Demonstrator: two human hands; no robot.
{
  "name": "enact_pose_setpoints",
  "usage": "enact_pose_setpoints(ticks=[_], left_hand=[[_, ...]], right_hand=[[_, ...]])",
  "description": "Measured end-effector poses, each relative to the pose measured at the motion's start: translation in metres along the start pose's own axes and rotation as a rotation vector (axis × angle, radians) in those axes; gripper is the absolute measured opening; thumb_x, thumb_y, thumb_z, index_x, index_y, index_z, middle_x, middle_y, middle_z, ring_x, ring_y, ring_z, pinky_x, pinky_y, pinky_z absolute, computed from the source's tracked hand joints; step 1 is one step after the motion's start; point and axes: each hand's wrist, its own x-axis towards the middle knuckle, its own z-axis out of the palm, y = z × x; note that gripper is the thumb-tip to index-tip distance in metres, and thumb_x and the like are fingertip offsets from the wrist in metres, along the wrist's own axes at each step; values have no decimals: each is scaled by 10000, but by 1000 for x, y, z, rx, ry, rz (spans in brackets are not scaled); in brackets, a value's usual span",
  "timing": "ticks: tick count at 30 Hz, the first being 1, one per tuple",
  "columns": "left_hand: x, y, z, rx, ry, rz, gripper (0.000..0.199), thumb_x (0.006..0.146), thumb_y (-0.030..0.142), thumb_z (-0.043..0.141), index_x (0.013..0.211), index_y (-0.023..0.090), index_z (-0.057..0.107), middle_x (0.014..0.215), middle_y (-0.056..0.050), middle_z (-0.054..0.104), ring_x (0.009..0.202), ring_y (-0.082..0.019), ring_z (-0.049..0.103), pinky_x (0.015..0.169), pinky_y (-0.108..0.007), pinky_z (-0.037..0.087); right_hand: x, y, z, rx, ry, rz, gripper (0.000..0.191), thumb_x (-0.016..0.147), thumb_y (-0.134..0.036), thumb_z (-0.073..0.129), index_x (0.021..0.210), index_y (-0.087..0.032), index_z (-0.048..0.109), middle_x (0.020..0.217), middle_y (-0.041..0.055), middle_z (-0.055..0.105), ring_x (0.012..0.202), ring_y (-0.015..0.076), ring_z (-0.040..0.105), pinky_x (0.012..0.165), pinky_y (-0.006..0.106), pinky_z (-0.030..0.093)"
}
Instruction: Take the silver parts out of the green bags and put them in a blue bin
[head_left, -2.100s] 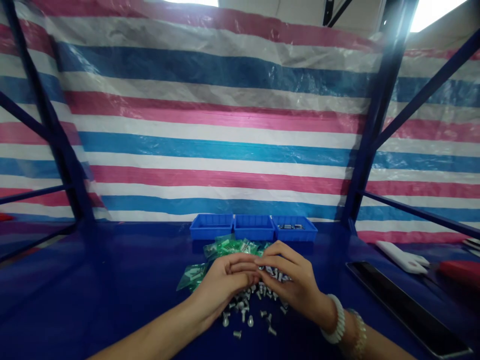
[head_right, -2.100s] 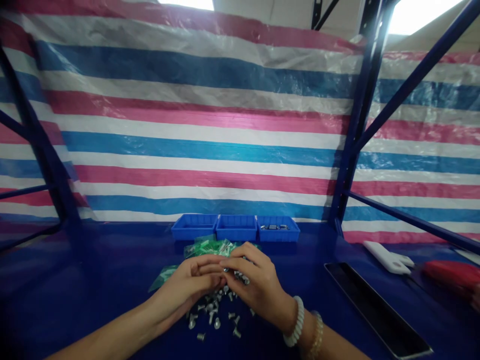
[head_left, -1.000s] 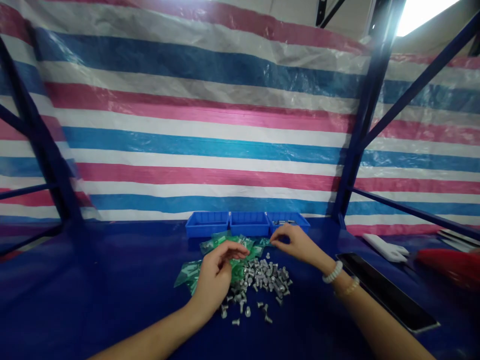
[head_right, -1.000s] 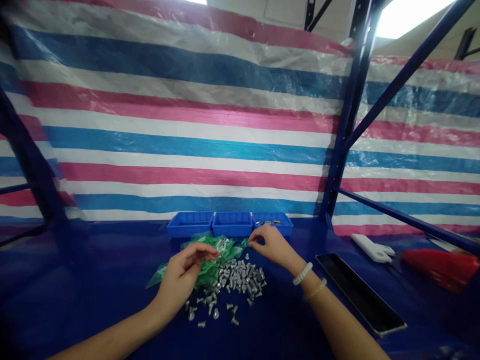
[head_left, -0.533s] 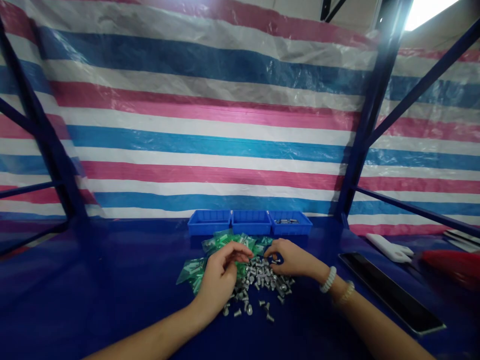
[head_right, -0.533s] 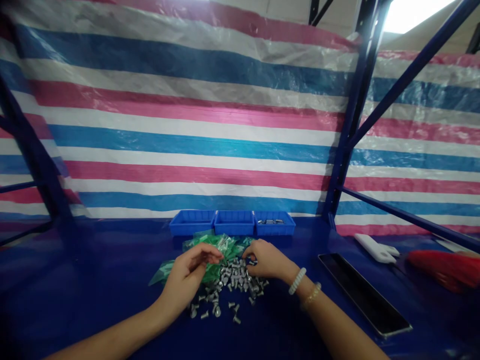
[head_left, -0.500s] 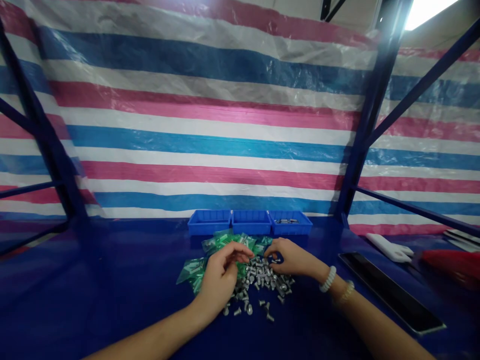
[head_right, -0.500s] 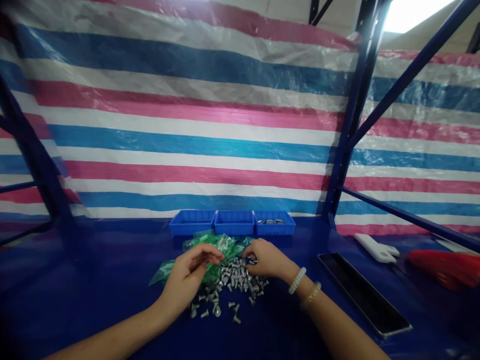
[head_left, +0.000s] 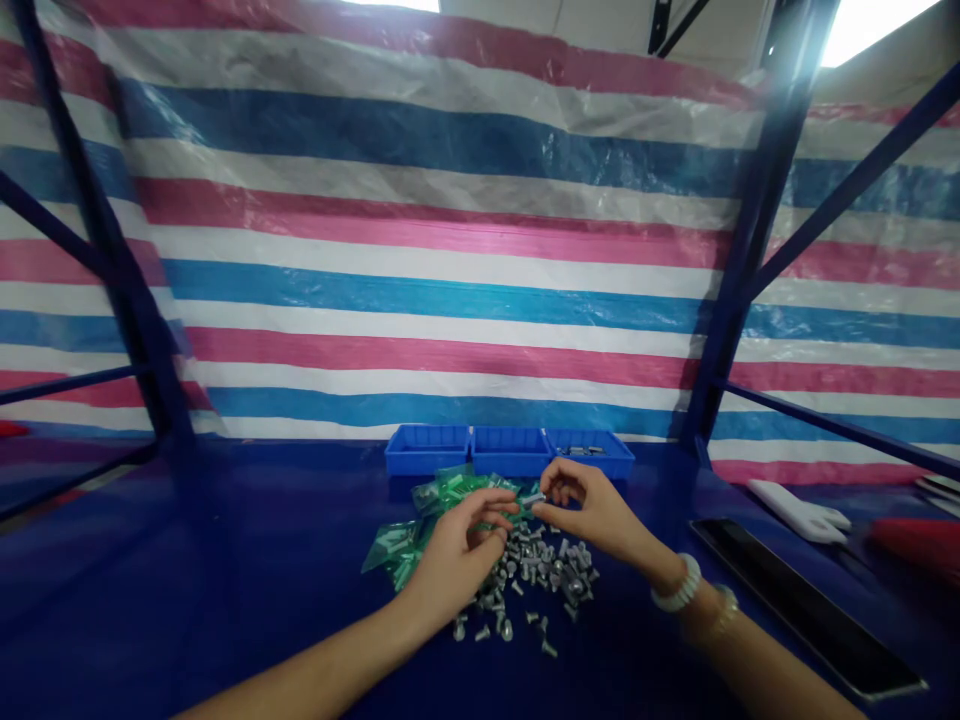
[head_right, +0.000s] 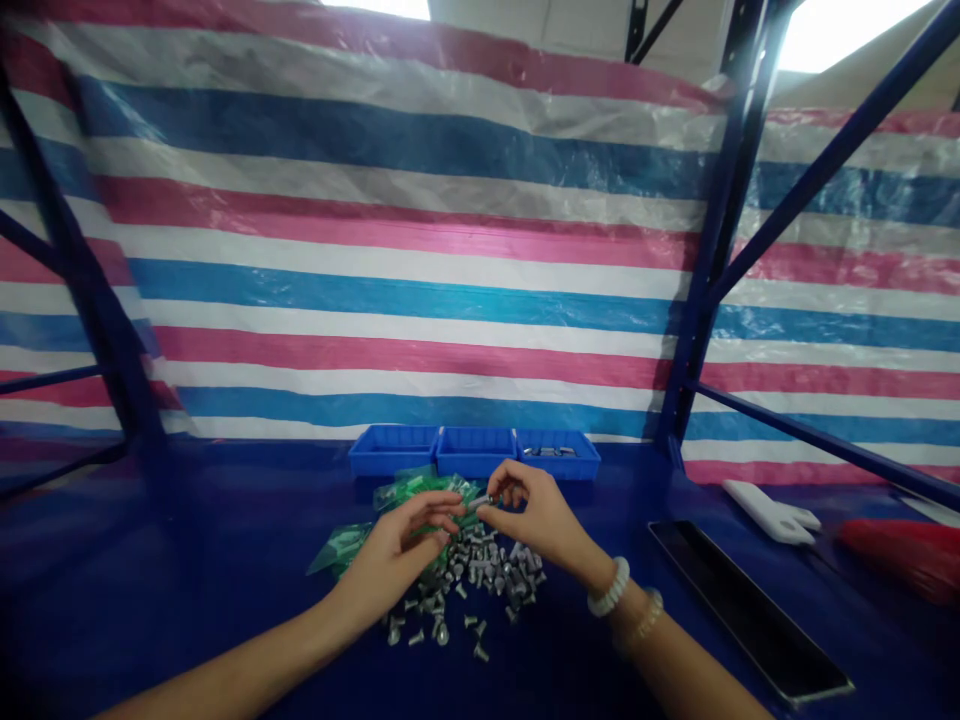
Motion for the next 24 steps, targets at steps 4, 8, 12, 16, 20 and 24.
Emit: enact_pose_setpoints(ticks=[4, 8, 12, 16, 20, 24], left_hand=[[-2, 2, 3, -93, -111, -118, 462, 669, 42, 519, 1110, 154, 602, 1079, -105, 670, 946, -206, 623, 841, -358, 479], [-7, 5, 8, -291, -220, -214, 468, 583, -3, 515, 999, 153, 662, 945, -60, 700, 920, -203, 635, 828, -325, 475], [-6, 7, 8, -504, -189, -324, 528, 509, -28, 486, 972, 152, 667, 924, -57, 697, 887, -188, 636, 822, -312, 479], [-3, 5, 2, -523, -46, -281, 560, 493, -26, 472, 990, 153, 658, 992, -83, 678, 911, -189, 624, 884, -335, 467], [-4, 8, -1, -350, 41, -39, 527, 579, 14, 497, 1066, 178, 616, 1039, -85, 663, 997, -223, 603, 913, -376, 461], [-8, 19, -1, -110, 12, 147, 457, 656, 44, 481, 1070, 191, 608, 1084, -84, 657, 1000, -226, 596, 884, -375, 464]], right_hand=[[-9, -20, 8, -53, 98, -165, 146, 708, -107, 599, 811, -194, 544, 699, -28, 519, 634, 125, 468, 591, 241, 386], [-17, -30, 17, -96, 47, -316, 165, 731, -89, 576, 848, -203, 553, 763, -1, 542, 710, 153, 505, 642, 270, 409], [-19, -34, 20, -156, 28, -412, 123, 775, -137, 579, 871, -213, 568, 753, 14, 556, 734, 179, 517, 687, 318, 420], [-18, -31, 18, -108, 131, -378, 140, 769, -139, 567, 884, -218, 569, 761, 19, 582, 722, 178, 536, 669, 315, 443], [-14, -25, 16, 2, 220, -236, 100, 748, -159, 583, 833, -212, 575, 772, 20, 618, 713, 165, 567, 647, 292, 464], [-11, -20, 21, 324, 139, -53, 121, 740, -214, 646, 823, -203, 559, 816, 24, 672, 780, 172, 640, 683, 286, 502]])
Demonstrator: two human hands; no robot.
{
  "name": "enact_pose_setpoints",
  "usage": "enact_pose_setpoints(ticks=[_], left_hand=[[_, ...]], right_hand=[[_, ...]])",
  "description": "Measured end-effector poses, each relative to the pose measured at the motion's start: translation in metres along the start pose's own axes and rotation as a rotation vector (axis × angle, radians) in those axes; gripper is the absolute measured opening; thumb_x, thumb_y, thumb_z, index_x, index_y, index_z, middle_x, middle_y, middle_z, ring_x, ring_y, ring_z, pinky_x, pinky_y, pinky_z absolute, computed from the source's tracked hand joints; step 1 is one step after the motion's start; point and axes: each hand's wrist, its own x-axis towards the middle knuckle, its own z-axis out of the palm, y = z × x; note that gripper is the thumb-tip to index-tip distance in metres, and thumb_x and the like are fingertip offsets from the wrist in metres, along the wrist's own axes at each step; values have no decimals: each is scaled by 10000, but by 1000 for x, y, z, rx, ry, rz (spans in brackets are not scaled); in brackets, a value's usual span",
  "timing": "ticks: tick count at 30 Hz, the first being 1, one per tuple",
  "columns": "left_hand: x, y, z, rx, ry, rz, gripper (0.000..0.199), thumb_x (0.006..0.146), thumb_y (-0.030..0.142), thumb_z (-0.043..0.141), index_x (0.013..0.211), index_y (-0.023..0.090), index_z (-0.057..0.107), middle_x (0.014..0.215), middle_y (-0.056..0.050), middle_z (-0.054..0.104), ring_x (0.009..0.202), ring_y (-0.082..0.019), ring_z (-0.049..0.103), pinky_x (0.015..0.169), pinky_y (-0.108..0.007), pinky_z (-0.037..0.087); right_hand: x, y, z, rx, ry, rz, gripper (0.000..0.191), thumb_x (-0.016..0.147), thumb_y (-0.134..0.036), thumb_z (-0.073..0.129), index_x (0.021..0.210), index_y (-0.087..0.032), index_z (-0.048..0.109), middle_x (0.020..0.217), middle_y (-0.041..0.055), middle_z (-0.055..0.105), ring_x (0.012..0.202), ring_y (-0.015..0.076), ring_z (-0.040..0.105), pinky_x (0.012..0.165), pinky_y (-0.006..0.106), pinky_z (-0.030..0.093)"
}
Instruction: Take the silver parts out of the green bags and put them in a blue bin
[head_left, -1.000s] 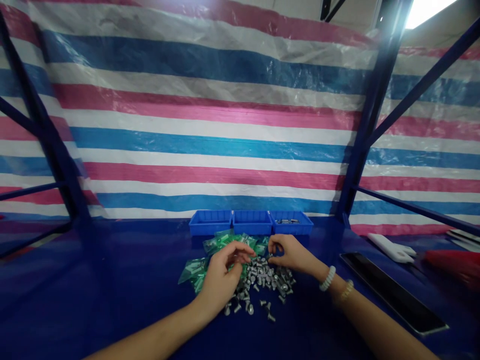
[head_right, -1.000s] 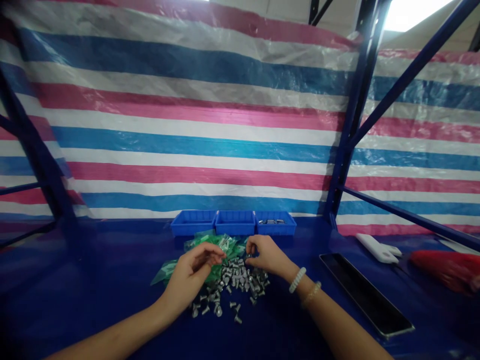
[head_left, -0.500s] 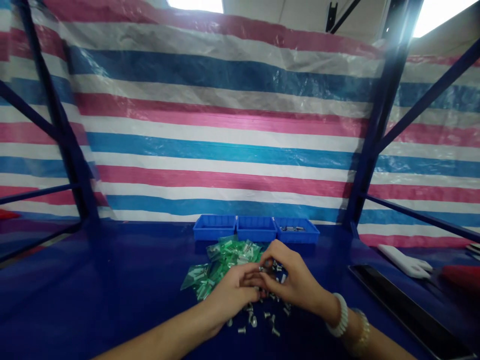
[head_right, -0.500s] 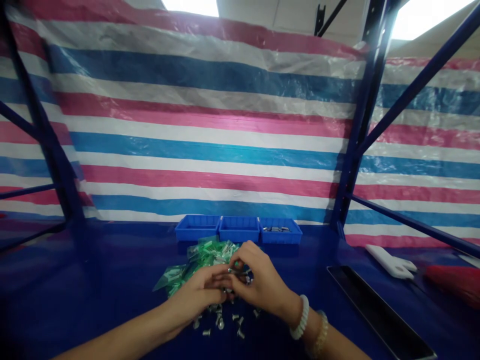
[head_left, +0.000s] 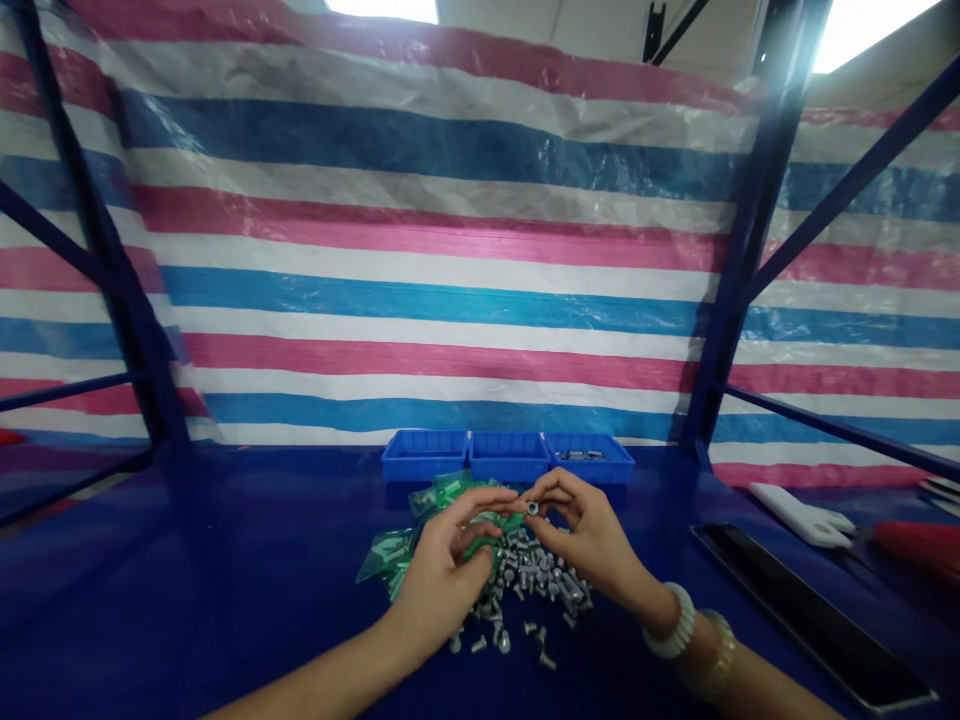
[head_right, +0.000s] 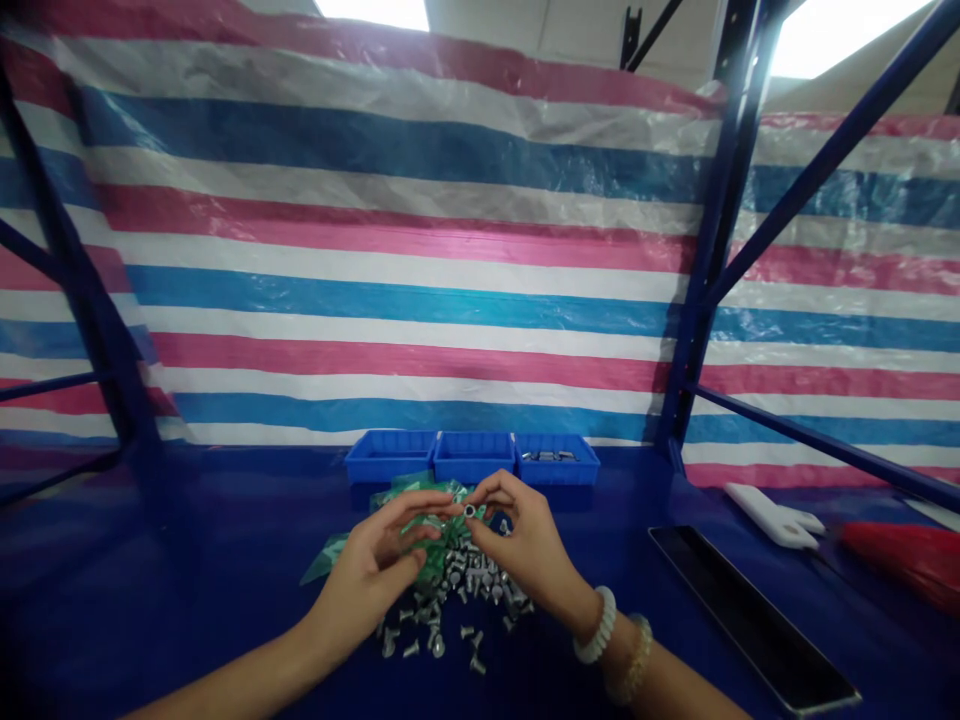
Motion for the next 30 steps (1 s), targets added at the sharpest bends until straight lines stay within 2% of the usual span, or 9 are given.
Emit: enact_pose_setpoints(ticks=[4, 8, 11, 15, 18, 20, 25, 27, 30], left_hand=[[0, 5, 0, 113, -47, 37, 472, 664, 38, 444, 1079, 198, 599, 1069, -78, 669, 866, -196, 612, 817, -365, 477], [2, -2, -2, 92, -27, 41, 506, 633, 40, 440, 1090, 196, 592, 1090, -87, 663, 968, -230, 605, 781, -356, 477], [3, -8, -4, 58, -4, 36, 536, 613, 38, 429, 1102, 192, 585, 1115, -92, 651, 1072, -253, 576, 779, -351, 472], [3, -11, -5, 79, 5, 16, 566, 591, 27, 398, 1096, 200, 584, 1094, -76, 654, 1088, -242, 572, 789, -346, 465], [2, -11, -4, 116, 0, 15, 584, 569, 17, 377, 1078, 204, 594, 1067, -69, 660, 1059, -235, 586, 762, -333, 467], [2, -11, -3, 124, -2, 18, 594, 557, 11, 368, 1071, 201, 598, 1047, -69, 664, 1043, -232, 595, 748, -326, 469], [5, -15, -2, 157, 20, 30, 576, 563, -4, 373, 1052, 192, 604, 1017, -72, 674, 1015, -225, 609, 742, -314, 474], [7, -17, -3, 167, 41, 32, 564, 566, -1, 378, 1046, 189, 603, 1009, -70, 676, 1001, -220, 611, 746, -314, 476], [8, -18, -5, 173, 56, 26, 544, 573, 13, 383, 1041, 185, 601, 1010, -70, 672, 987, -216, 607, 763, -327, 473]], right_hand=[[-1, 1, 7, 312, -134, 189, 233, 714, -299, 718, 812, -210, 526, 808, 21, 714, 777, 183, 681, 667, 293, 520], [3, 4, 1, 318, -104, 239, 262, 702, -353, 733, 832, -203, 561, 833, 38, 730, 810, 199, 691, 729, 330, 533], [15, 16, -19, 149, 40, 185, 265, 696, -373, 725, 837, -183, 606, 821, 60, 731, 817, 217, 694, 752, 347, 542], [34, 44, -58, -261, 307, 89, 255, 739, -376, 638, 868, -159, 668, 772, 80, 729, 742, 225, 693, 665, 340, 551], [45, 65, -82, -395, 405, 102, 255, 743, -337, 605, 896, -144, 672, 754, 89, 721, 726, 242, 684, 665, 369, 540], [50, 75, -90, -464, 413, 117, 249, 737, -280, 593, 927, -138, 669, 737, 82, 719, 725, 247, 685, 684, 385, 535], [48, 76, -87, -577, 291, 116, 280, 710, -113, 551, 958, -144, 678, 837, 101, 724, 814, 244, 672, 791, 406, 494], [42, 65, -79, -581, 163, 90, 253, 722, -110, 547, 918, -160, 699, 836, 83, 725, 773, 219, 660, 749, 360, 495], [30, 45, -63, -546, -110, 46, 167, 685, -120, 609, 765, -205, 729, 735, 12, 718, 663, 167, 635, 634, 260, 480]])
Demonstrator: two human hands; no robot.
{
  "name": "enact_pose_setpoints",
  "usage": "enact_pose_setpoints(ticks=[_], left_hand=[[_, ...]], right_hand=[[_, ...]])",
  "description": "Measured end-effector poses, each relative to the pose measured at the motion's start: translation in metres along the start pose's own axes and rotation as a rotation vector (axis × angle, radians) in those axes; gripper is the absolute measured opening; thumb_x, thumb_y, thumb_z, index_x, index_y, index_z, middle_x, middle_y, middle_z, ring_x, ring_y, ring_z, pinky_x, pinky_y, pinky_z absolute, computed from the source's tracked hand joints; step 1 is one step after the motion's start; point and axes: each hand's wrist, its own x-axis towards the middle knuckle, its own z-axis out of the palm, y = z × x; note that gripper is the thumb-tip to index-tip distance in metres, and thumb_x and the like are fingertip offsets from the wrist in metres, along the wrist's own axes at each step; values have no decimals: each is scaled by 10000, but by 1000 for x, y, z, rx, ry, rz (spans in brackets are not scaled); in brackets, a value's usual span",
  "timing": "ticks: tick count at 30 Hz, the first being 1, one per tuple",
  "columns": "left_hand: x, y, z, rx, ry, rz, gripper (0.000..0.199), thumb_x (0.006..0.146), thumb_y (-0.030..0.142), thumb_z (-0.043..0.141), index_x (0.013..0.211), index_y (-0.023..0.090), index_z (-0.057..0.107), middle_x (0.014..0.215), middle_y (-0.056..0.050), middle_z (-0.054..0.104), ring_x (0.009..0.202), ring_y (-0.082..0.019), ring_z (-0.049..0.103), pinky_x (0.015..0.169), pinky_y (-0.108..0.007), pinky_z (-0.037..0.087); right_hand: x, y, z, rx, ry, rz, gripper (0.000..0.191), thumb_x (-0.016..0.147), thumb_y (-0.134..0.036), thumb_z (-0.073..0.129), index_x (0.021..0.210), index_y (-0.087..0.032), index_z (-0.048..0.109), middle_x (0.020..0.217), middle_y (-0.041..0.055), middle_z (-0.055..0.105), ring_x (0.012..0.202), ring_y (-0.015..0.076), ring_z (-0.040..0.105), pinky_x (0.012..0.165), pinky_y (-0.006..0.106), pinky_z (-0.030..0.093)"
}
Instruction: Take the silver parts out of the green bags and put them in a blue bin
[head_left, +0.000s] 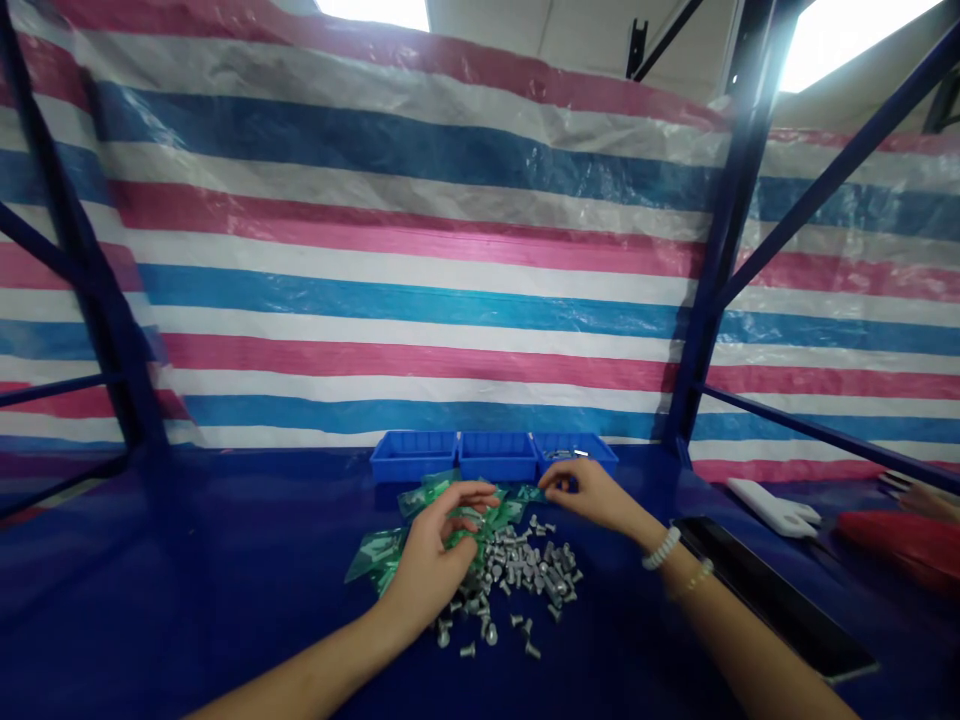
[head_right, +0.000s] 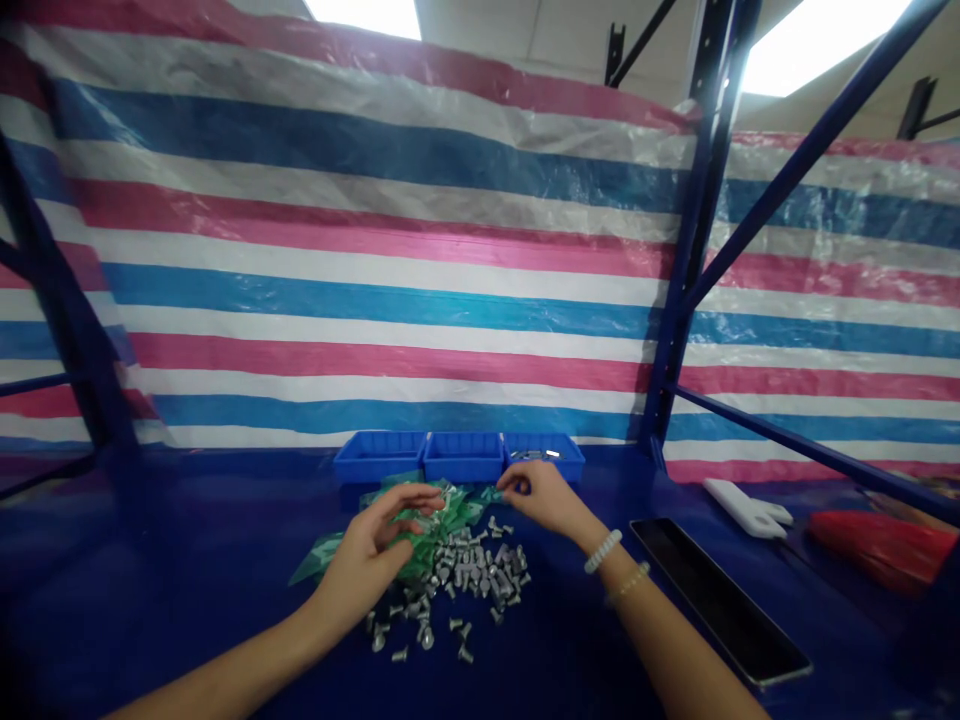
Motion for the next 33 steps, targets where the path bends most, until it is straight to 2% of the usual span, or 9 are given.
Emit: enact_pose_setpoints(ticks=[3, 6, 9, 13, 16, 20, 26, 31, 33], left_hand=[[-1, 0, 0, 2, -2, -12, 537, 575, 22, 382, 1040, 181, 599, 1012, -72, 666, 988, -218, 599, 763, -333, 468], [-2, 0, 1, 7, -7, -16, 536, 576, 25, 382, 1040, 183, 599, 1005, -67, 665, 979, -215, 597, 760, -330, 464], [-3, 0, 2, 9, -11, -20, 524, 584, 29, 381, 1034, 184, 600, 999, -63, 663, 968, -213, 601, 762, -330, 461], [-3, 0, 3, 12, -7, -10, 507, 591, 36, 382, 1028, 181, 595, 988, -65, 662, 959, -214, 598, 748, -331, 460], [-3, -2, 3, 16, -3, -4, 498, 602, 38, 390, 1036, 179, 586, 983, -68, 660, 950, -212, 594, 740, -329, 459], [-3, -4, 2, 8, 4, -7, 496, 613, 39, 397, 1056, 181, 568, 989, -71, 655, 948, -210, 590, 742, -330, 458], [-1, -1, 2, -11, 13, -35, 445, 645, 51, 430, 1047, 184, 569, 987, -71, 656, 950, -212, 593, 766, -338, 460], [0, 1, 3, -115, -44, -171, 432, 637, 65, 473, 1038, 164, 600, 1006, -89, 681, 916, -212, 611, 796, -351, 457], [-1, 2, 4, -190, -82, -263, 435, 633, 74, 506, 1048, 152, 612, 1017, -99, 687, 904, -214, 620, 816, -355, 453]], right_hand=[[-12, -22, 5, -76, -294, -93, 142, 648, -118, 640, 718, -201, 730, 662, -11, 675, 635, 145, 601, 596, 224, 435], [-20, -33, 6, -220, -410, -58, 155, 608, -187, 695, 760, -170, 722, 659, -7, 633, 597, 133, 549, 544, 215, 373], [-23, -36, 6, -305, -390, 23, 232, 590, -238, 713, 807, -155, 708, 697, 7, 627, 605, 130, 519, 524, 214, 329], [-24, -32, 9, -322, -389, 140, 156, 598, -249, 699, 724, -157, 700, 629, 5, 605, 554, 123, 488, 498, 224, 301], [-23, -30, 13, -311, -366, 170, 113, 616, -260, 695, 648, -153, 677, 580, 4, 580, 525, 124, 480, 482, 231, 290], [-22, -28, 15, -261, -307, 164, 162, 576, -221, 745, 685, -151, 648, 665, 12, 596, 614, 144, 519, 519, 229, 323], [-16, -30, 16, -93, -228, 148, 141, 646, -90, 686, 720, -159, 588, 594, -38, 554, 555, 104, 532, 507, 198, 383], [-15, -51, 18, 401, 22, -5, 150, 750, -264, 670, 809, -179, 560, 766, 1, 590, 679, 127, 584, 596, 239, 495], [-18, -59, 19, 465, 75, -92, 143, 761, -268, 666, 827, -181, 574, 810, 14, 602, 698, 132, 588, 619, 255, 509]])
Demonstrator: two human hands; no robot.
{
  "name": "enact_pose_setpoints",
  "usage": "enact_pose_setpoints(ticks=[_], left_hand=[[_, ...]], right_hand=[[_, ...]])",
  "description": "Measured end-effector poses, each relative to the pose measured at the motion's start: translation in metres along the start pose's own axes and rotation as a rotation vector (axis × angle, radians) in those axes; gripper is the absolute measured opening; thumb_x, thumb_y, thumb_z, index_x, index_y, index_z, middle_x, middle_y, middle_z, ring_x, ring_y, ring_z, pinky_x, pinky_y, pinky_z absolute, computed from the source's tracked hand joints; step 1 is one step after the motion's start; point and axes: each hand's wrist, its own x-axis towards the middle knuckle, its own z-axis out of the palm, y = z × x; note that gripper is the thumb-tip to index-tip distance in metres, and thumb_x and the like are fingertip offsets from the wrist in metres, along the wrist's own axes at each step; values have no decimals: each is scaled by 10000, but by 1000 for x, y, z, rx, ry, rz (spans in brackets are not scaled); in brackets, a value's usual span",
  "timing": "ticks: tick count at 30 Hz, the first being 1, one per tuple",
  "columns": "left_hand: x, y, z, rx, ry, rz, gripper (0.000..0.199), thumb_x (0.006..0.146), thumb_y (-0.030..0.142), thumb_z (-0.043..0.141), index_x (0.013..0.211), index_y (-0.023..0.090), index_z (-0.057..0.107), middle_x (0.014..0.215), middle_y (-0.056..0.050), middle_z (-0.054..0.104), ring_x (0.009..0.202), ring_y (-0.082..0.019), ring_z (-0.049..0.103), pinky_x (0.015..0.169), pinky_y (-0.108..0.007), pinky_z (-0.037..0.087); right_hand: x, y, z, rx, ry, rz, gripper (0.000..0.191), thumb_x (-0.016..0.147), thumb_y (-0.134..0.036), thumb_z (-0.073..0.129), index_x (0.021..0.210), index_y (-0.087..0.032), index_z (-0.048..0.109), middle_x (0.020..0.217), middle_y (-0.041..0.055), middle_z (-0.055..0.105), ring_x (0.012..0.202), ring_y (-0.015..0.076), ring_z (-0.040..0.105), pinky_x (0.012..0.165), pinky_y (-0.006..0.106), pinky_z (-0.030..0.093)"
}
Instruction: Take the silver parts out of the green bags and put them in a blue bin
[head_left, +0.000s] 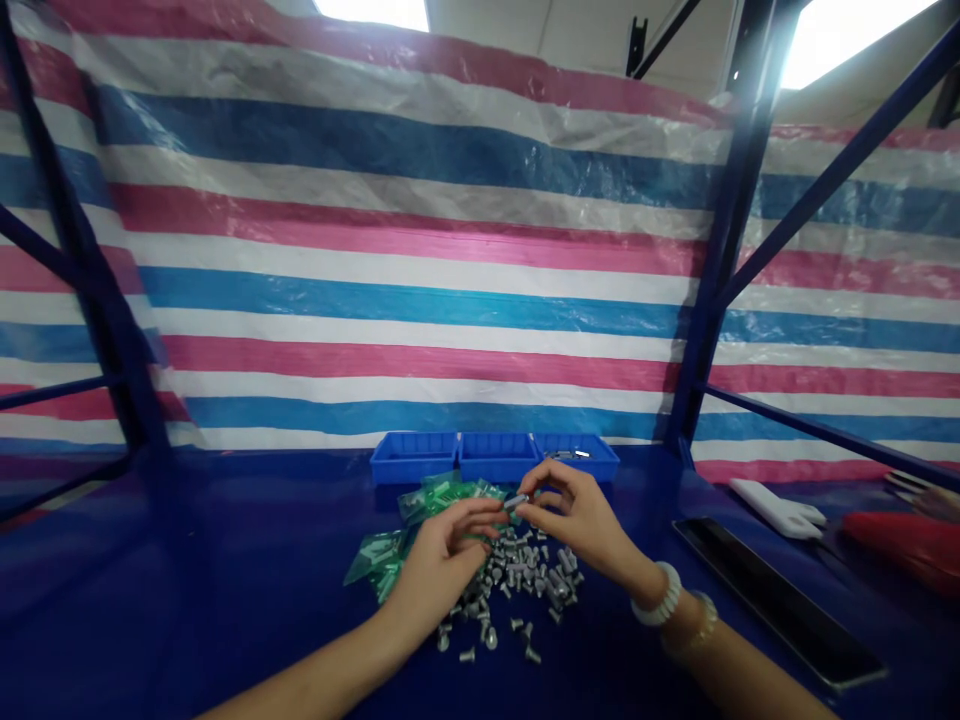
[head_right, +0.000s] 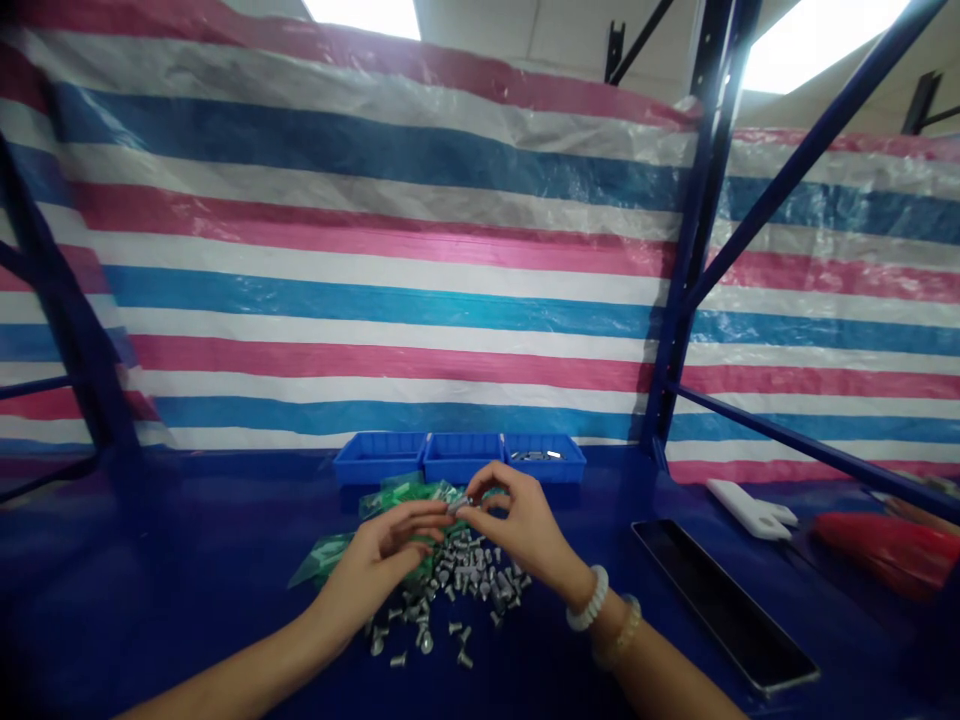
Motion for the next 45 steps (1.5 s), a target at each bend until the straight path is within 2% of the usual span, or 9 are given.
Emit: enact_pose_setpoints(ticks=[7, 12, 17, 24, 29, 34, 37, 41, 45], left_hand=[[-9, 4, 12, -289, -112, -242, 510, 492, -8, 489, 953, 141, 648, 907, -63, 680, 872, -198, 612, 766, -297, 444], [-11, -6, 14, -464, -162, -285, 536, 451, -44, 444, 915, 141, 640, 859, -58, 649, 848, -181, 598, 718, -266, 431], [-11, -6, 11, -504, -61, -225, 632, 431, -41, 435, 997, 177, 612, 963, -56, 619, 854, -162, 564, 721, -259, 427], [-11, -1, 8, -233, -43, -7, 716, 447, 25, 418, 1113, 236, 574, 1168, -62, 546, 976, -211, 507, 753, -304, 423], [-10, -4, 6, 34, -106, 271, 725, 493, 16, 394, 1150, 261, 576, 1233, -60, 475, 1054, -234, 485, 768, -327, 439], [-12, -2, 7, 200, -129, 382, 735, 555, -16, 376, 1197, 293, 557, 1282, -51, 477, 1142, -256, 450, 796, -348, 453], [-11, -2, 6, 191, -104, 389, 713, 572, -6, 382, 1199, 288, 551, 1287, -51, 474, 1101, -246, 476, 766, -336, 461], [-9, -2, 4, 161, -51, 356, 656, 569, 27, 396, 1160, 255, 565, 1225, -68, 499, 1016, -233, 499, 717, -321, 456], [-8, -5, 4, 138, -5, 256, 642, 577, 43, 417, 1181, 237, 511, 1198, -89, 512, 995, -227, 489, 728, -332, 449]], right_hand=[[-10, -16, 8, -307, -94, -447, 142, 842, -128, 566, 959, -196, 611, 846, 39, 642, 802, 170, 562, 724, 326, 477], [-12, -17, 12, -384, -231, -525, 214, 881, -125, 533, 1071, -201, 594, 954, 61, 641, 852, 177, 554, 738, 339, 478], [-13, -14, 11, -313, -89, -506, 186, 855, -96, 532, 999, -201, 582, 923, 48, 646, 865, 171, 585, 760, 330, 503], [-7, -7, 10, 35, 138, -94, 97, 793, -190, 604, 879, -207, 563, 907, 51, 655, 866, 181, 652, 693, 279, 567], [-3, 5, 16, 350, 74, 226, 286, 645, -261, 762, 843, -190, 569, 767, 15, 678, 722, 176, 676, 654, 296, 572], [-4, 14, 24, 530, -45, 337, 345, 616, -302, 800, 844, -188, 568, 724, -1, 695, 671, 167, 683, 690, 317, 558], [0, 21, 15, 315, 23, 210, 286, 645, -305, 768, 846, -176, 610, 770, 25, 702, 752, 190, 680, 727, 329, 551], [15, 40, -17, -264, 230, 19, 172, 778, -255, 624, 922, -171, 665, 872, 66, 707, 808, 201, 663, 777, 354, 538], [31, 63, -46, -538, 300, 83, 251, 798, -225, 606, 1029, -134, 646, 950, 132, 707, 865, 253, 661, 839, 435, 500]])
